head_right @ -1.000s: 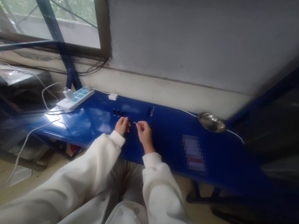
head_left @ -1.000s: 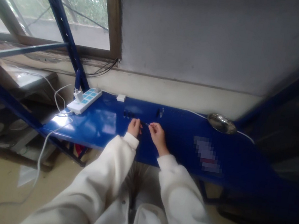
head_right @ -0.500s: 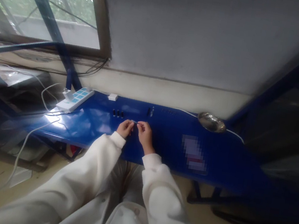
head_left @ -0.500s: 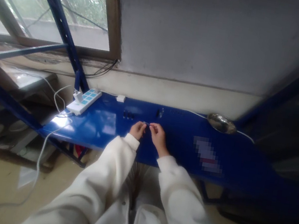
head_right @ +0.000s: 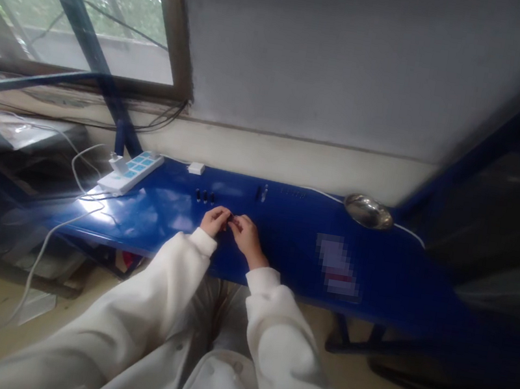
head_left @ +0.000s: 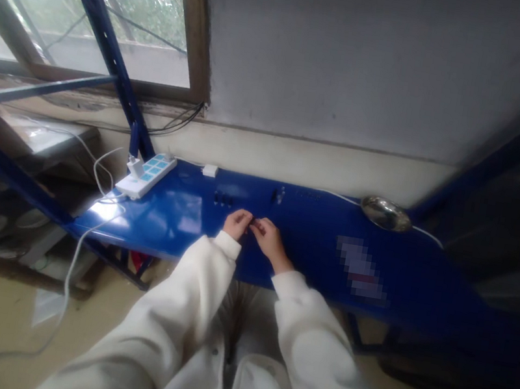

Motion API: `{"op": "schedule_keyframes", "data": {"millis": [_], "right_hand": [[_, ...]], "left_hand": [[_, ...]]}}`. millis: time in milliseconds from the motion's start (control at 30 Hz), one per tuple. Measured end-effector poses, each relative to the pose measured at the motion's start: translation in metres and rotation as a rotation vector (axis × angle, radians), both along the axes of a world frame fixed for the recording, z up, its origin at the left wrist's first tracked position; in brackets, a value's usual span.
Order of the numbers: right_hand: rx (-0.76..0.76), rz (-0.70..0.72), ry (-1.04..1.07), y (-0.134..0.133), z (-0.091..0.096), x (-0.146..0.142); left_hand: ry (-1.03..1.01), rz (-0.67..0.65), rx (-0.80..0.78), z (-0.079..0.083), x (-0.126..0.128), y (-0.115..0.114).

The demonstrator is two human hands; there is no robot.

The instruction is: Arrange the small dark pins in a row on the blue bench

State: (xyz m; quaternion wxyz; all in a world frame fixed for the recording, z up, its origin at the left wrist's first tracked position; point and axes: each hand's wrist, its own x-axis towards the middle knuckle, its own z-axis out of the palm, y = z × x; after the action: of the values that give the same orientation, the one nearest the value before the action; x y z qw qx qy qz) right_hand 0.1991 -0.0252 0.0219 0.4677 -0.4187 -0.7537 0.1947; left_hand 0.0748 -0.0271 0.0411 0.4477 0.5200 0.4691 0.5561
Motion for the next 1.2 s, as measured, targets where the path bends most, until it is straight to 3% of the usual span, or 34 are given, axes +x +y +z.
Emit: {"op": "schedule_keyframes", "data": {"millis": [267, 500, 600, 900, 1200], "right_hand": [[0.028, -0.037, -0.044, -0.006, 0.006, -0.003], [-0.052, -0.168, 0.145, 0.0, 0.013, -0.011], [-0.108, -0.201, 0.161, 0.012, 0.014, -0.009], [-0.164, -0.405, -0.06, 0.065, 0.005, 0.026], [-0.161, -0.454, -0.157, 0.086, 0.004, 0.035]], "left_hand": [[-0.07, 0.035, 0.006, -0.001, -0.001, 0.002], [-0.077, 0.163, 0.018, -0.004, -0.003, 0.004], [-0.064, 0.158, 0.017, -0.005, -0.004, 0.004], [-0.094, 0.121, -0.02, -0.006, -0.003, 0.005], [-0.119, 0.09, -0.027, 0.0, -0.001, 0.001]]}}
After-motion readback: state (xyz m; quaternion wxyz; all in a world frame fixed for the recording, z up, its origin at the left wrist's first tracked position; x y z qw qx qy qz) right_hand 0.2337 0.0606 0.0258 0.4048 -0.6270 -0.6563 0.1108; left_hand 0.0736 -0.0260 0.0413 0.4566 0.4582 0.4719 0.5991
